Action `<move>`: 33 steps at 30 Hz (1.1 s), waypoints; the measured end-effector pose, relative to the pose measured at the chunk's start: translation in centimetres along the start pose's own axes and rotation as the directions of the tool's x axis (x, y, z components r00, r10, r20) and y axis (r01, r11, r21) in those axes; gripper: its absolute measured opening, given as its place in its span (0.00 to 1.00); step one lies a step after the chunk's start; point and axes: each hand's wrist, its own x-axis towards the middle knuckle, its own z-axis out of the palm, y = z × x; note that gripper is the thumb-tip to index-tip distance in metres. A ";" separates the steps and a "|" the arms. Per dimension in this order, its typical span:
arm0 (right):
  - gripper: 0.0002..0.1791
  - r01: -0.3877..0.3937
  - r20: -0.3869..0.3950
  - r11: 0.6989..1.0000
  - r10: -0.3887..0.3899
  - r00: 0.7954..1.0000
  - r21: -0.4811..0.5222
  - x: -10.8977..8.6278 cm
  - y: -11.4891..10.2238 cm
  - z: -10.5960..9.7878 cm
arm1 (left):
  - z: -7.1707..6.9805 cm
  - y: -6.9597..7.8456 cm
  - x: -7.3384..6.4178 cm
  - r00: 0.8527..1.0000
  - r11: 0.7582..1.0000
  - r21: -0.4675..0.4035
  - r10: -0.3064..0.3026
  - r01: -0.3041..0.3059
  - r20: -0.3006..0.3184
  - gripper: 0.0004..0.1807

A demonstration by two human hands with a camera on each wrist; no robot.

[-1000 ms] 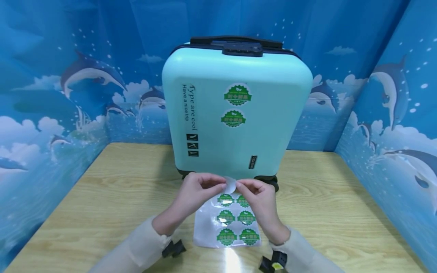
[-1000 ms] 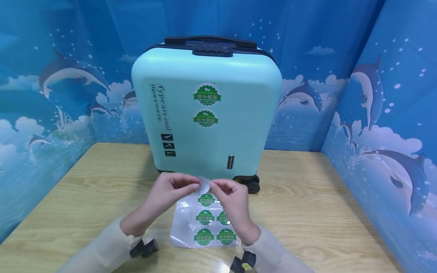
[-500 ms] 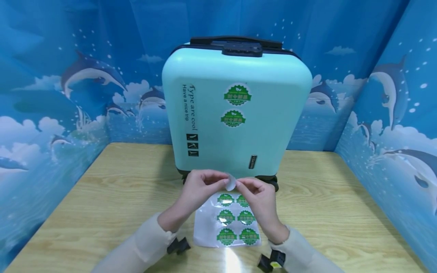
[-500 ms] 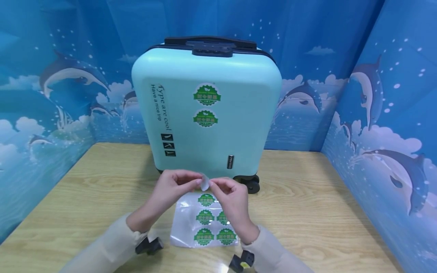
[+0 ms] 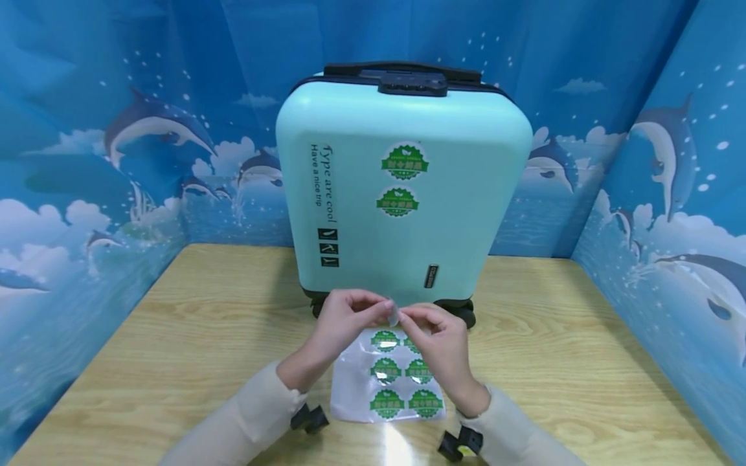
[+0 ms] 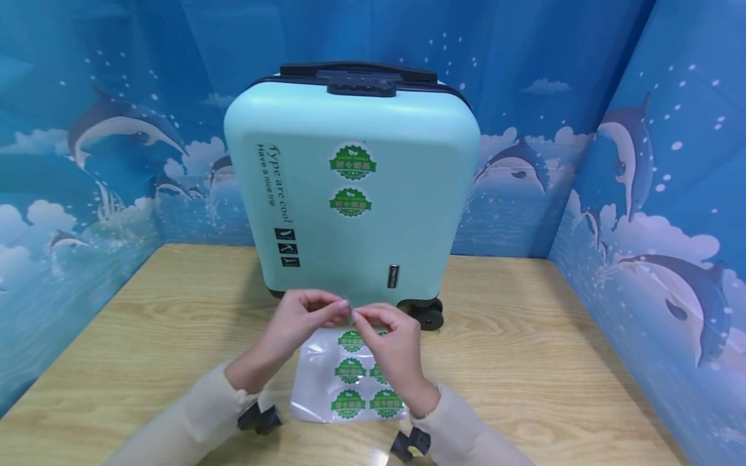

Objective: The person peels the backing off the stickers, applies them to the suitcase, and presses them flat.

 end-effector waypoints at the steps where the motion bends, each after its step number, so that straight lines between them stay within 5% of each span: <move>1: 0.05 0.013 -0.001 1.000 -0.013 1.000 -0.021 0.0 -0.2 0.0 | 0.1 -0.1 0.1 1.000 1.000 -0.004 0.003 -0.003 -0.002 0.13; 7: 0.05 0.172 0.012 0.980 -0.171 0.985 -0.104 0.0 -1.2 0.2 | 0.4 -0.3 0.1 1.000 1.000 0.027 0.013 -0.012 -0.022 0.14; 11: 0.06 0.213 0.022 0.972 -0.212 0.977 -0.097 -0.1 0.0 0.1 | 0.5 -0.4 0.0 1.000 1.000 0.025 0.001 0.000 -0.015 0.13; 27: 0.06 0.190 0.037 0.980 -0.188 0.981 -0.065 -0.3 1.1 0.2 | 0.5 -0.1 -0.3 1.000 0.999 0.039 -0.029 0.029 0.005 0.12; 33: 0.07 0.032 0.062 0.999 -0.031 0.998 -0.025 -0.2 0.8 0.1 | 0.5 0.0 -0.4 0.999 0.999 0.031 -0.033 0.034 -0.013 0.11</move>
